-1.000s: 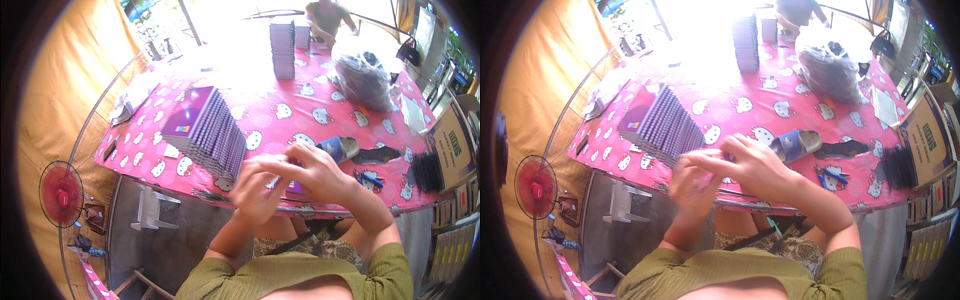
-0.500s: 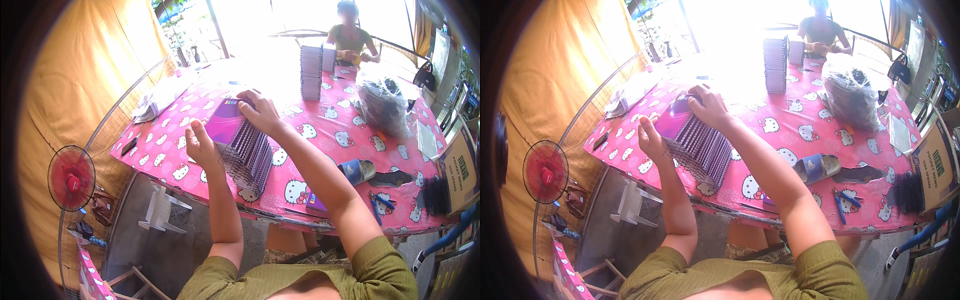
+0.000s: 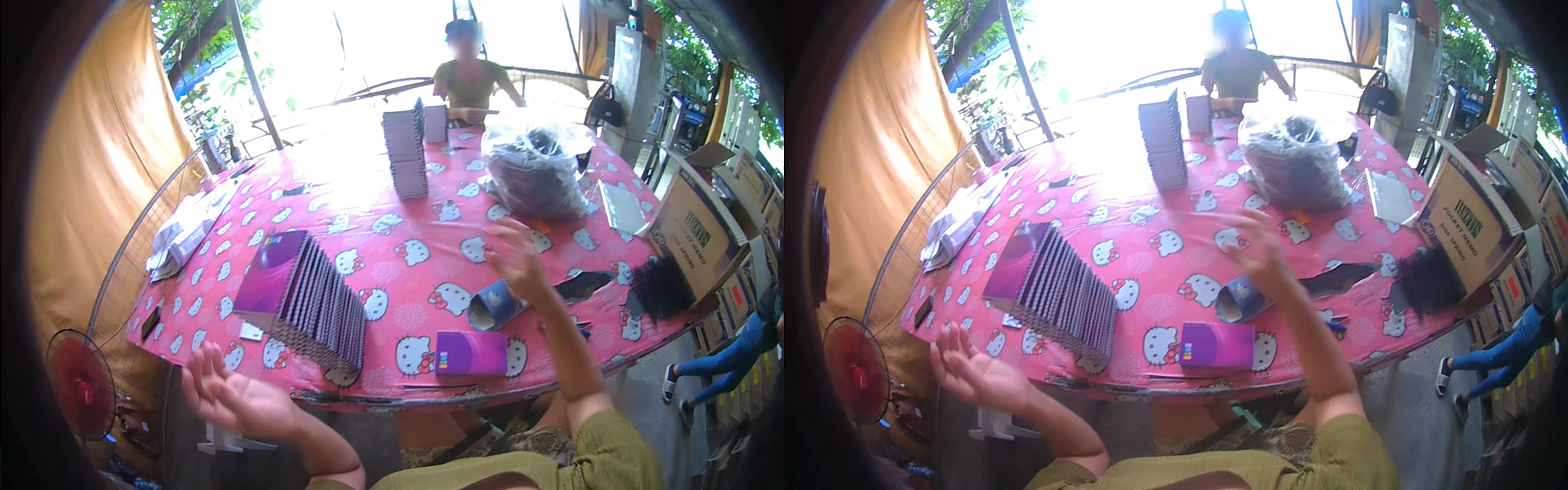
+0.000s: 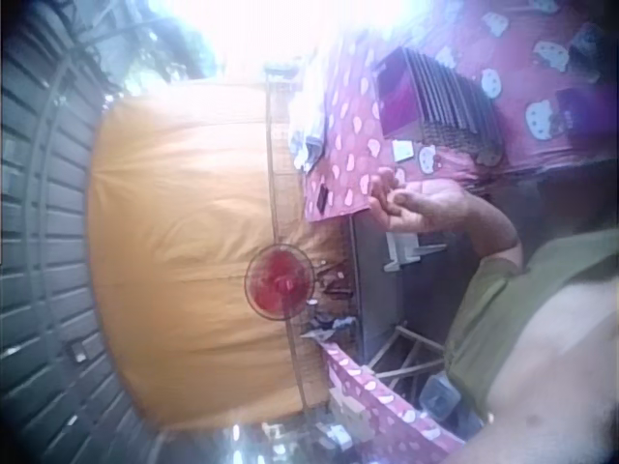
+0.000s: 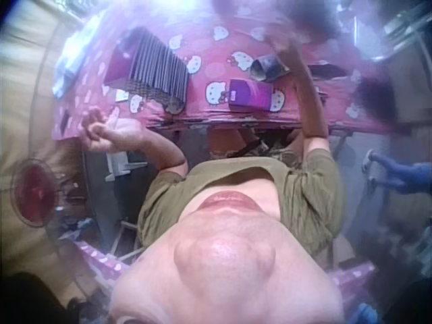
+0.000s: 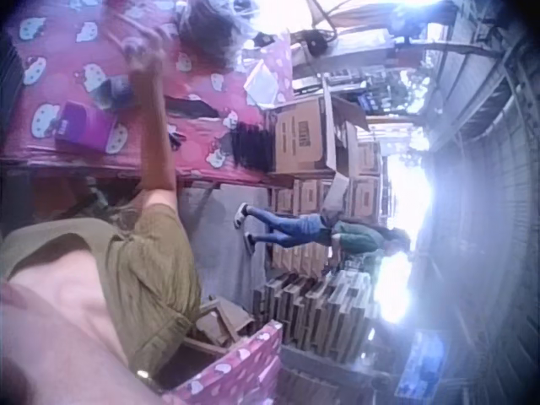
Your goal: The person assembles small purple notebooks by aligning covers with the spiral binding and trimming the wire binding using pliers.
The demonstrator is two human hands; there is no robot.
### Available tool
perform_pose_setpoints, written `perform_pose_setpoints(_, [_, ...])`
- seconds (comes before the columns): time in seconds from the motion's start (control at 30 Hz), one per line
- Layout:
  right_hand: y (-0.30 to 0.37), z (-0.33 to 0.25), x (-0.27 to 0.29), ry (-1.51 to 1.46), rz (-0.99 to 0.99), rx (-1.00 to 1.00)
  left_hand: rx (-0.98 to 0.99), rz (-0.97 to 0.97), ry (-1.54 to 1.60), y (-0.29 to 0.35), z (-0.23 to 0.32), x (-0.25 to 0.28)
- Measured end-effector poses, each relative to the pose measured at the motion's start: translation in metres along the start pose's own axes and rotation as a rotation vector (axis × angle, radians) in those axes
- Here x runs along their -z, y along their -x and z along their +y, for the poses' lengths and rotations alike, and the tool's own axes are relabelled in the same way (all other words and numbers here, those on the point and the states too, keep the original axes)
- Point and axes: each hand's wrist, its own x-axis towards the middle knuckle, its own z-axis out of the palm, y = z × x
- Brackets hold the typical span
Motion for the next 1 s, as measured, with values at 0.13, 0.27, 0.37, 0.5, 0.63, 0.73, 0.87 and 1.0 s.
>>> perform_pose_setpoints(0.13, [0.115, 0.162, 0.179, 0.7, 0.212, -0.461, 0.184, -0.433, 0.343, 0.036, 0.023, -0.041])
perform_pose_setpoints(0.27, [0.159, 0.148, 0.255, 1.181, 0.172, -0.9, 0.822, -0.871, 1.137, 0.044, 0.059, -0.113])
perform_pose_setpoints(0.37, [0.173, 0.153, 0.262, 1.151, 0.029, -0.938, 1.065, -0.875, 1.638, 0.031, 0.102, -0.15])
perform_pose_setpoints(0.5, [0.187, 0.172, 0.267, 1.188, -0.043, -0.703, 1.136, -0.907, 1.736, 0.033, 0.137, -0.178])
perform_pose_setpoints(0.63, [0.191, 0.182, 0.277, 1.187, -0.079, -0.71, 1.123, -1.015, 1.619, 0.031, 0.158, -0.181])
perform_pose_setpoints(0.73, [0.177, 0.172, 0.272, 1.125, -0.071, -0.781, 1.095, -1.067, 1.507, 0.029, 0.168, -0.176])
perform_pose_setpoints(0.87, [0.175, 0.163, 0.276, 1.17, -0.02, -0.682, 1.08, -1.109, 1.417, 0.03, 0.175, -0.171])
perform_pose_setpoints(1.0, [0.174, 0.156, 0.272, 1.149, 0.083, -0.49, 1.122, -1.076, 1.381, 0.033, 0.18, -0.157])
